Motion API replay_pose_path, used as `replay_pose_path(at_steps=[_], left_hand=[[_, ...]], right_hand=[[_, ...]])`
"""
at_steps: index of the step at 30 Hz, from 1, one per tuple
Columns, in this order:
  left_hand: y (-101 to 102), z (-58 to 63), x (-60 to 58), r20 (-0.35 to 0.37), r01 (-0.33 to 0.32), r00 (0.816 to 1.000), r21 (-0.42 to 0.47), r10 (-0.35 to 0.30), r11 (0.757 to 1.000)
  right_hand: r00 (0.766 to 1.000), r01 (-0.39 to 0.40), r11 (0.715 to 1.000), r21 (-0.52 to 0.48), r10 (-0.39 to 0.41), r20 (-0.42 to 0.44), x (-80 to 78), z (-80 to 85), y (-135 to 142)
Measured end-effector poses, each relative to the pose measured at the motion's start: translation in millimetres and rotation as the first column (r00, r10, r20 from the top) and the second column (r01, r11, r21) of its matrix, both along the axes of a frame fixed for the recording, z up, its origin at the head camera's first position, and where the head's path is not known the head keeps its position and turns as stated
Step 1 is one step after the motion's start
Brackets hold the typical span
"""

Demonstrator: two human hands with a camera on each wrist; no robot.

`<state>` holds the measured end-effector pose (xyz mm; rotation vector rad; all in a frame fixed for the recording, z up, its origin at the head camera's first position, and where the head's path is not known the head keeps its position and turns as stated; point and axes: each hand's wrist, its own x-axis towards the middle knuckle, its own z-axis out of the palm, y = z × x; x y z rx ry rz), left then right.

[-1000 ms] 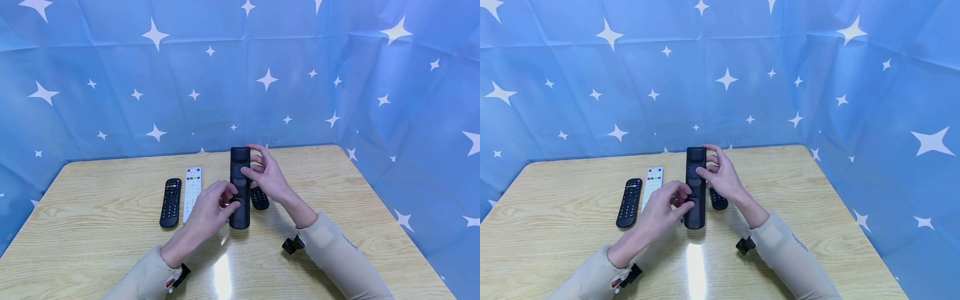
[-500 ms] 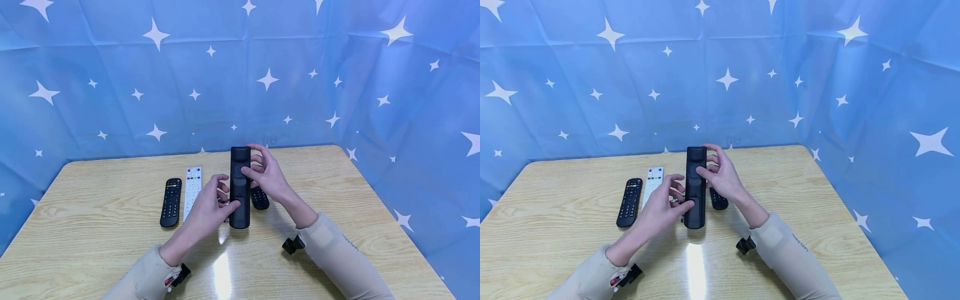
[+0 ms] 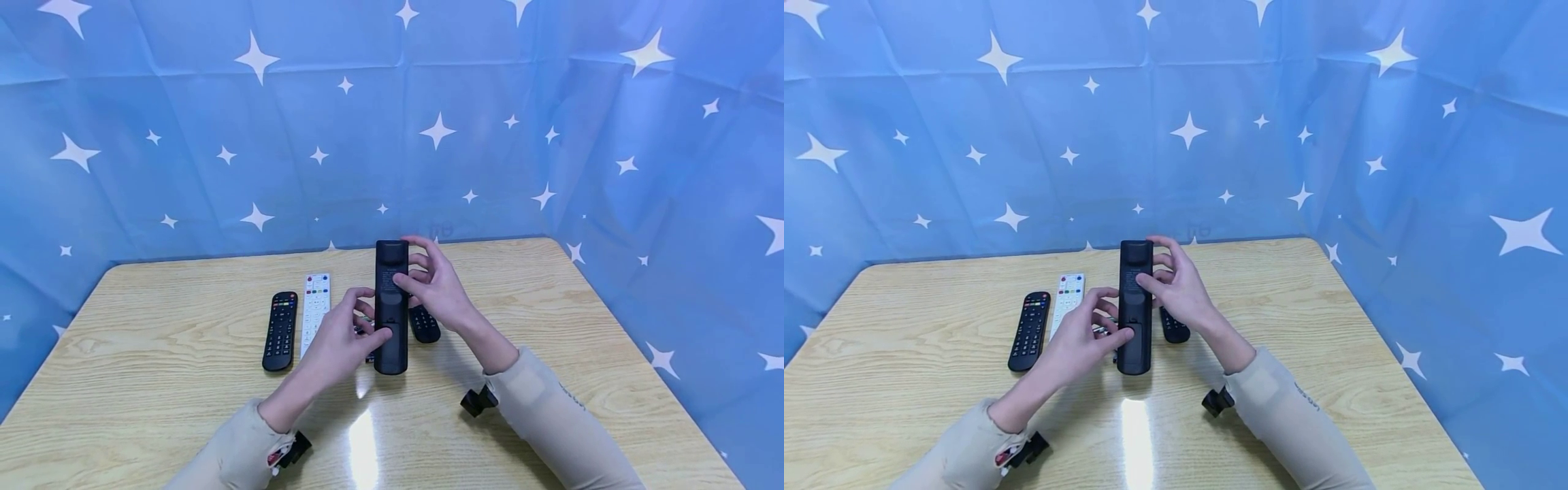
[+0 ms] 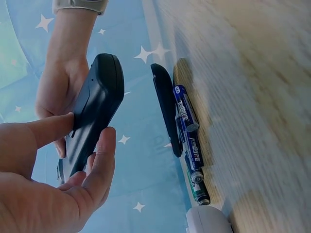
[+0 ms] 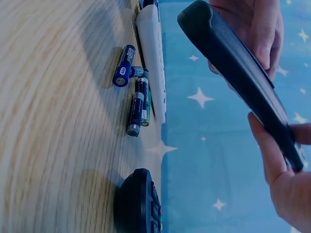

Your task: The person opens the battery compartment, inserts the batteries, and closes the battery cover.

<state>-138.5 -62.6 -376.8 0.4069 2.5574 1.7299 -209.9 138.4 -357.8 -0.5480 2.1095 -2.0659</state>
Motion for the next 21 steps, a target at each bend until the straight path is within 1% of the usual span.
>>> replay_pose_path(at_steps=[10,16,21], left_hand=[[0.5,-2.3,0.7,-0.012,-0.002,1.0,-0.001,0.002,1.0],[1.8,-2.8,0.4,-0.014,-0.011,1.0,-0.022,0.011,1.0],[3.9,-4.4,1.3,-0.047,-0.03,0.999,-0.042,0.028,0.999]], right_hand=[[1.0,0.001,1.0,0.001,-0.001,0.002,0.3,-1.8,-0.1],[1.0,0.014,1.0,-0.001,-0.014,0.006,-0.3,-2.4,0.3],[1.0,0.027,1.0,-0.013,-0.027,0.006,-0.1,-1.5,0.0]])
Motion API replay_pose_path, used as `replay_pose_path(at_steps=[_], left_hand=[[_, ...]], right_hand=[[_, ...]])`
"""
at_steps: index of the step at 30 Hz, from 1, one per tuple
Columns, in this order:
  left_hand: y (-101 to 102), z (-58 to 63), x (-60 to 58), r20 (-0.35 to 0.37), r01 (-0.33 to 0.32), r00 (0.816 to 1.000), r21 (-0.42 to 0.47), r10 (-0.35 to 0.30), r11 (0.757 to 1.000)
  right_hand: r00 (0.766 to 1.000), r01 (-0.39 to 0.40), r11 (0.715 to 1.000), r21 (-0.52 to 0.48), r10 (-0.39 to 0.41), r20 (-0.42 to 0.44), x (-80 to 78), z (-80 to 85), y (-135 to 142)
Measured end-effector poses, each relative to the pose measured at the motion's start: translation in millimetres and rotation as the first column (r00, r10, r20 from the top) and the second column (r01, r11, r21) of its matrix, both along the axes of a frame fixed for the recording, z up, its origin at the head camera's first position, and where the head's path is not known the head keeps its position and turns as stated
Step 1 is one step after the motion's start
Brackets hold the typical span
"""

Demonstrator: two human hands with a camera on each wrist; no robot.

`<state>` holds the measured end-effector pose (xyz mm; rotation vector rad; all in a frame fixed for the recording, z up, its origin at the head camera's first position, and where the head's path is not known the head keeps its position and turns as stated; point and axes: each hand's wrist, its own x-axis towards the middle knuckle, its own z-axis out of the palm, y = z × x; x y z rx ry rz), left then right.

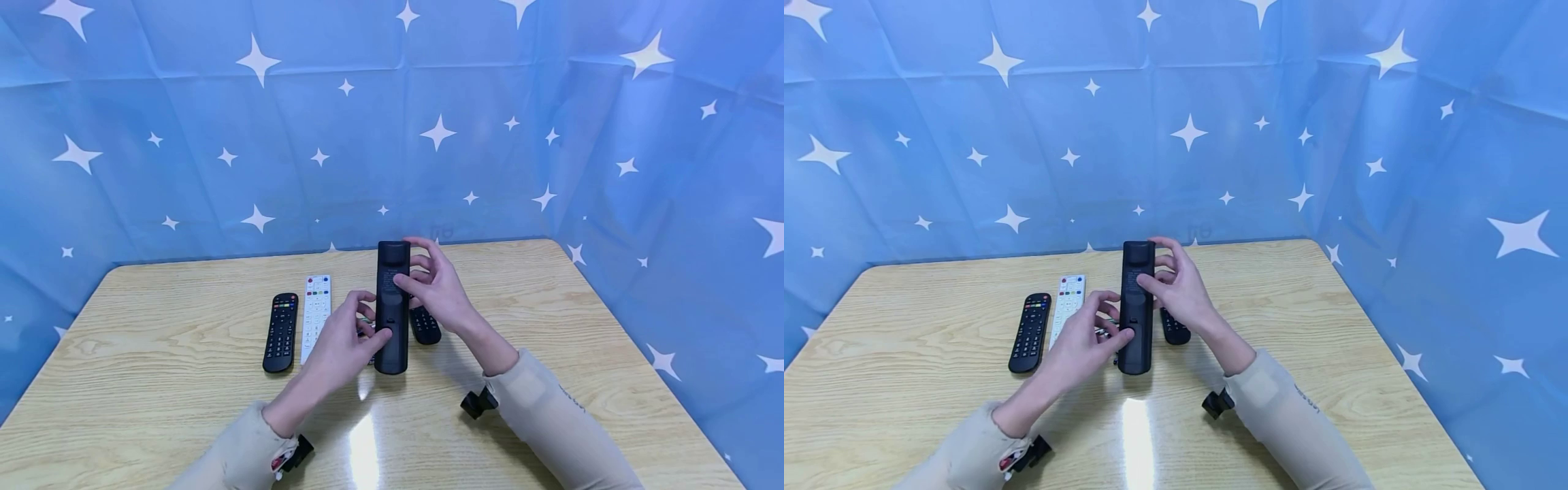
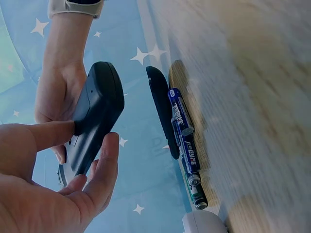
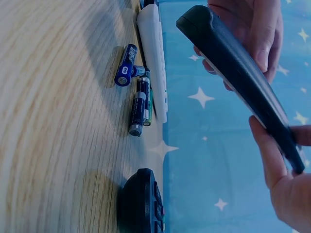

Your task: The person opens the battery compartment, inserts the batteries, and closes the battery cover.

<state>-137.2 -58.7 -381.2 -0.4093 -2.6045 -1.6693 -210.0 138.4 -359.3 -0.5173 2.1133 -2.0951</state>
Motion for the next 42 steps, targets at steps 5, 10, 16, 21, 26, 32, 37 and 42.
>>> replay_pose_path(at_steps=[5,10,16,21,26,32,37,42], left_hand=[[1.4,-0.6,2.6,-0.018,-0.015,1.0,-0.04,0.014,0.999],[3.1,0.6,4.6,-0.015,-0.007,1.0,-0.062,0.006,0.998],[5.2,1.2,5.1,-0.013,-0.001,1.0,-0.093,0.0,0.996],[6.7,0.6,5.7,-0.033,-0.015,0.999,-0.122,0.011,0.992],[8.3,-0.4,5.7,-0.05,-0.039,0.998,-0.149,0.032,0.988],[8.9,0.7,6.1,-0.048,-0.047,0.998,-0.16,0.04,0.986],[8.3,0.8,5.9,-0.035,-0.038,0.999,-0.156,0.033,0.987],[7.1,0.5,6.6,-0.011,-0.026,1.0,-0.128,0.025,0.991]], right_hand=[[1.0,0.008,1.0,-0.018,-0.008,0.011,0.5,0.4,-0.2],[1.0,0.021,1.0,-0.019,-0.021,0.005,0.6,0.4,0.3],[1.0,0.031,0.999,-0.01,-0.031,0.0,0.8,0.5,0.7],[0.999,0.045,0.999,0.003,-0.045,0.009,1.9,2.1,-1.8],[0.998,0.066,0.997,0.03,-0.066,0.003,3.4,3.8,-5.2],[0.997,0.078,0.997,0.029,-0.078,0.002,5.1,5.3,-7.5],[0.998,0.06,0.998,0.022,-0.061,0.005,5.4,6.0,-8.3],[0.999,0.039,0.999,0.001,-0.039,0.015,5.3,5.0,-7.9]])
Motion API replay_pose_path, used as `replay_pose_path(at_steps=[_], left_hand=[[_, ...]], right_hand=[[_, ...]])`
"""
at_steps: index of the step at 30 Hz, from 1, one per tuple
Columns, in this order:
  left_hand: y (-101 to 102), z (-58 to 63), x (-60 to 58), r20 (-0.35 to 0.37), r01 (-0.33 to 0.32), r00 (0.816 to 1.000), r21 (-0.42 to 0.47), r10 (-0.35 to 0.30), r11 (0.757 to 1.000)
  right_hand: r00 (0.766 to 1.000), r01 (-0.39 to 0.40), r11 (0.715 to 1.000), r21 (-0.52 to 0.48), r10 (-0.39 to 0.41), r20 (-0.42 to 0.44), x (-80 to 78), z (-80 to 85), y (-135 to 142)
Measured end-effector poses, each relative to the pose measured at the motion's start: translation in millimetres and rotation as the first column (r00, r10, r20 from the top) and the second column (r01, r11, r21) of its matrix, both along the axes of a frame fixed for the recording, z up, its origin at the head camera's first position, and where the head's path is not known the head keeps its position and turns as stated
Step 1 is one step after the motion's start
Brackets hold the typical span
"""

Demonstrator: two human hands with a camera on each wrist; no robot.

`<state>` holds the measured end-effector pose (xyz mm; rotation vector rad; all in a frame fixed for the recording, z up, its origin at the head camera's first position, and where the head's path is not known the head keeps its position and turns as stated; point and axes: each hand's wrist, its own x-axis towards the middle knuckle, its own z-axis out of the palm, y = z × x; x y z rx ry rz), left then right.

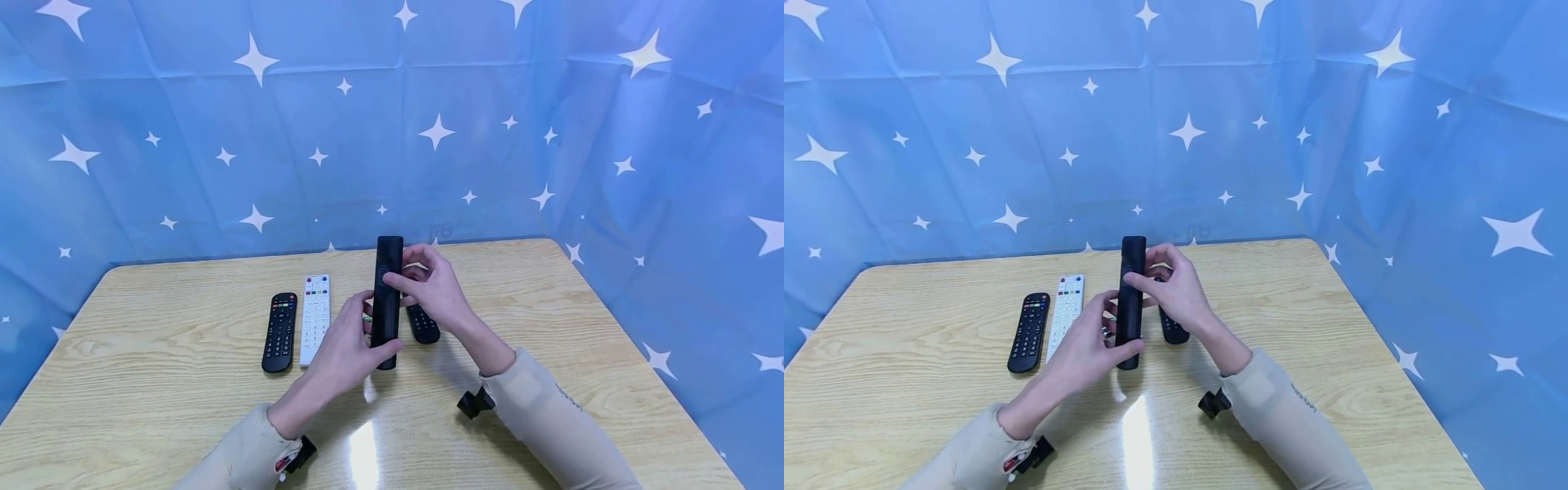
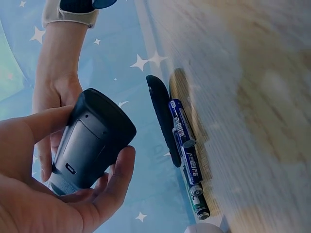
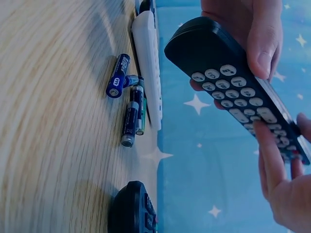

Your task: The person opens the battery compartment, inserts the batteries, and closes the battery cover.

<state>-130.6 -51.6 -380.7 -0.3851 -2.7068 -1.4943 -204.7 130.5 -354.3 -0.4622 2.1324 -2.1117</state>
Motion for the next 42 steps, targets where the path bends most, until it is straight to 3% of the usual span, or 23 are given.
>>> replay_pose_path(at_steps=[12,21,25,30,42], left_hand=[[-1.4,-1.0,-2.0,0.012,0.025,1.0,0.127,-0.026,0.992],[-0.9,-0.3,-3.7,0.046,0.035,0.998,0.203,-0.045,0.979],[-1.1,0.0,-3.4,0.053,0.035,0.998,0.194,-0.046,0.98],[-1.5,0.8,-2.4,0.045,0.032,0.998,0.15,-0.039,0.988],[-1.2,1.2,-2.9,0.057,0.067,0.996,0.142,-0.076,0.988]], right_hand=[[0.997,-0.068,0.998,-0.003,0.068,-0.043,-1.8,-1.1,5.9],[0.995,-0.066,0.99,0.126,0.075,-0.067,-2.0,-1.4,8.0],[0.993,-0.1,0.984,0.145,0.109,-0.051,-1.4,-2.3,7.9],[0.99,-0.139,0.986,0.086,0.141,-0.018,-1.5,-4.6,7.2],[0.993,-0.116,0.992,0.049,0.118,-0.029,-1.8,-9.3,5.5]])
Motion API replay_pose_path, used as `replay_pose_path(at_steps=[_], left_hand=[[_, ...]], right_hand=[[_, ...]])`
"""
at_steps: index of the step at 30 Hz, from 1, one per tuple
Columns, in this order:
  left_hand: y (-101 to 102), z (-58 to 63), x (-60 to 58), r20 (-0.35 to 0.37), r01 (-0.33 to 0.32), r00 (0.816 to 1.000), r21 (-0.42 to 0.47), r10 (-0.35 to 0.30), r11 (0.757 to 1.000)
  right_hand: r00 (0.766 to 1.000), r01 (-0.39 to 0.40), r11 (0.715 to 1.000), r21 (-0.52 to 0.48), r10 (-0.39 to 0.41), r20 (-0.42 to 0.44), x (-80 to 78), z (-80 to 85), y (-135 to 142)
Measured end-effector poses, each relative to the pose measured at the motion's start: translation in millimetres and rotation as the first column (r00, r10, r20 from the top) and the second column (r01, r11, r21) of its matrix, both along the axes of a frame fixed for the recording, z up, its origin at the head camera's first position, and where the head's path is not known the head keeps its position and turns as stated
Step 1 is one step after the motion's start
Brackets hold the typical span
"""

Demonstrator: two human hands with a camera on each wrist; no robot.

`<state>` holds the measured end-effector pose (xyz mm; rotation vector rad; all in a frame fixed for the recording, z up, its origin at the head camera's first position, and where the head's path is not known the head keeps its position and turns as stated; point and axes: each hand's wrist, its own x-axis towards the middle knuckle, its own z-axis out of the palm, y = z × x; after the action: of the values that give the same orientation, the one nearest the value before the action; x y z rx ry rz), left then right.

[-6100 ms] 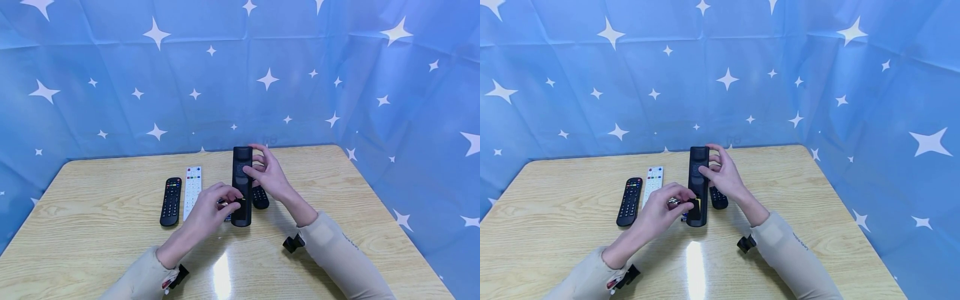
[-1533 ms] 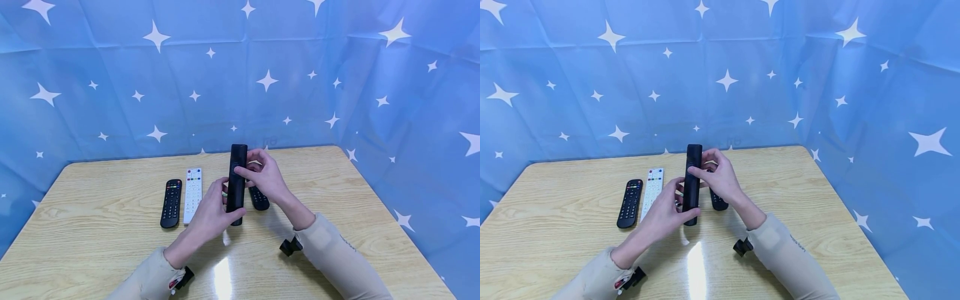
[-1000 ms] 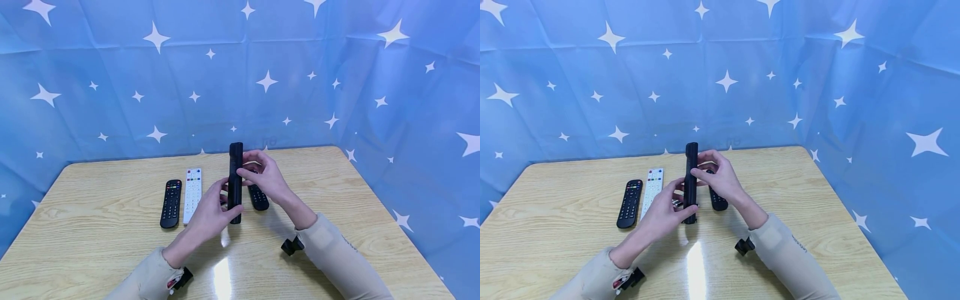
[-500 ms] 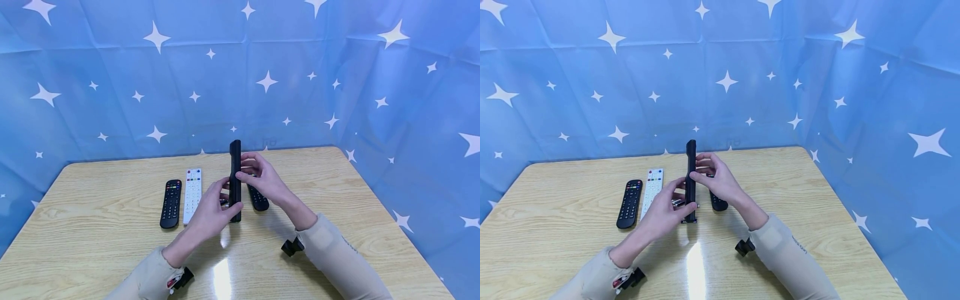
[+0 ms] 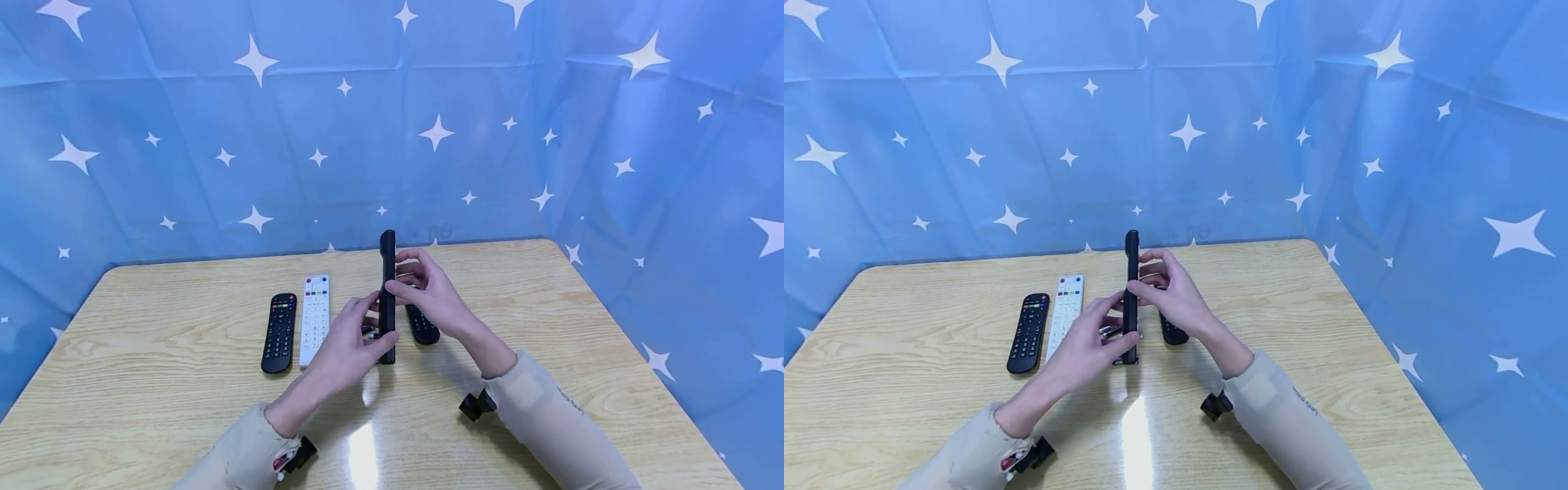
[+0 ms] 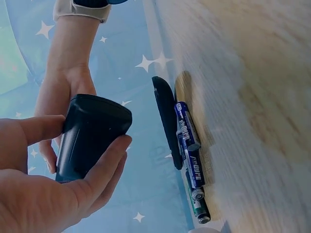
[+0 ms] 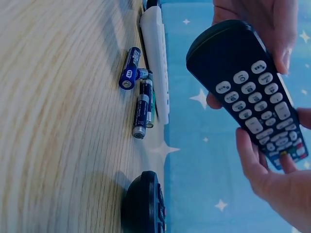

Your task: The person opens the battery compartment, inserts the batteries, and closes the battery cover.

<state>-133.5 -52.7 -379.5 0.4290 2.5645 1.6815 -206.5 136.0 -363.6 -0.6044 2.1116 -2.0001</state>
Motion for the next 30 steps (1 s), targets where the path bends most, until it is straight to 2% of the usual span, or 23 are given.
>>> replay_pose_path(at_steps=[4,11,16,22,30], left_hand=[[0,0.1,0.1,-0.015,0.017,1.0,0.005,-0.017,1.0],[-3,0.0,-0.2,-0.026,0.038,0.999,0.083,-0.036,0.996],[-8,0.5,-0.2,-0.064,0.034,0.997,0.043,-0.031,0.998],[-16,-1.3,0.2,-0.104,0.029,0.994,-0.013,-0.031,0.999],[-23,-5.1,1.1,-0.118,0.049,0.991,-0.094,-0.06,0.994]], right_hand=[[1.0,0.012,0.999,0.03,-0.011,-0.021,-0.6,-0.5,1],[0.998,0.046,0.994,0.095,-0.041,-0.054,-2.3,-1.5,8],[0.995,0.094,0.981,0.167,-0.087,-0.046,-5.1,-0.1,16],[0.987,0.163,0.939,0.304,-0.155,-0.049,-8.2,1.0,25],[0.971,0.239,0.849,0.47,-0.218,-0.1,-10.6,-1.6,39]])
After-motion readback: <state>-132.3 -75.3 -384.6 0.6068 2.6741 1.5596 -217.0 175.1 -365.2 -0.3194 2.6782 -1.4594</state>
